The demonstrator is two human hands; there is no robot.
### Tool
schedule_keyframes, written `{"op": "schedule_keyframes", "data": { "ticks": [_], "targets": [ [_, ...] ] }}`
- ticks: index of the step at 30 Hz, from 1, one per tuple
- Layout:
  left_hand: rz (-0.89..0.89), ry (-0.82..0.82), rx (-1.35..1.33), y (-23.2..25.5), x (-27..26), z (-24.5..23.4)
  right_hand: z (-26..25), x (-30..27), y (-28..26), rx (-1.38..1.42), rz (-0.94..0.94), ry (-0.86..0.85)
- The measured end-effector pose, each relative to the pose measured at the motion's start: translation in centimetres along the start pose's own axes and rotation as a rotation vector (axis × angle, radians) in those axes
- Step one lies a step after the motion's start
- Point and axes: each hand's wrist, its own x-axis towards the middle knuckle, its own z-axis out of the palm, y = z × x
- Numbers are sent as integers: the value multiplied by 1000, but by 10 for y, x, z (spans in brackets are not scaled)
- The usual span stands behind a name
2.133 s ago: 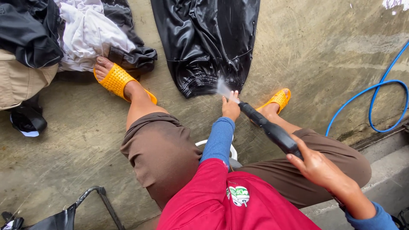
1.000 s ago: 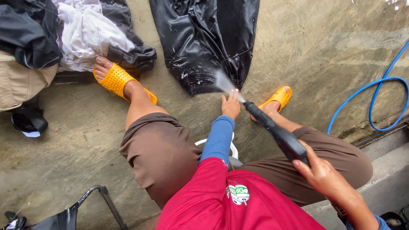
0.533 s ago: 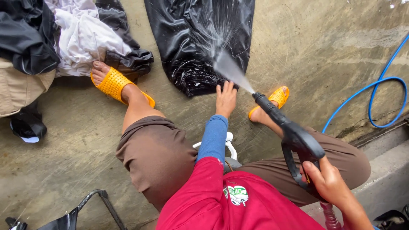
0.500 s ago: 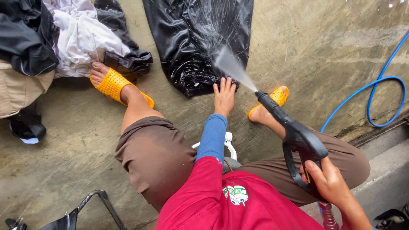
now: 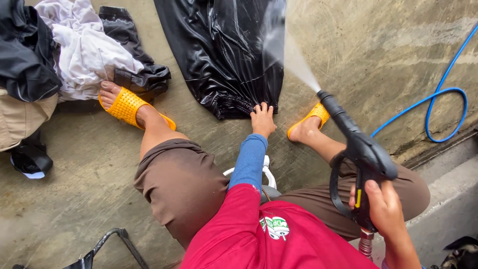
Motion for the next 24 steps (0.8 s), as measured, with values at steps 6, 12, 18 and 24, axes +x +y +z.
{"op": "schedule_keyframes", "data": {
  "ticks": [6, 12, 18, 24],
  "targets": [
    [46, -71, -82, 17, -7, -5, -11, -15, 30, 51, 51, 9],
    [151, -234, -174, 23, -17, 0, 12, 4, 33, -110, 102, -91],
    [183, 181, -316, 6, -3, 25, 19, 8, 15, -30, -57, -63],
    [-111, 455, -21, -42, -24, 13, 9, -15, 10, -129, -84, -16]
  ]
}}
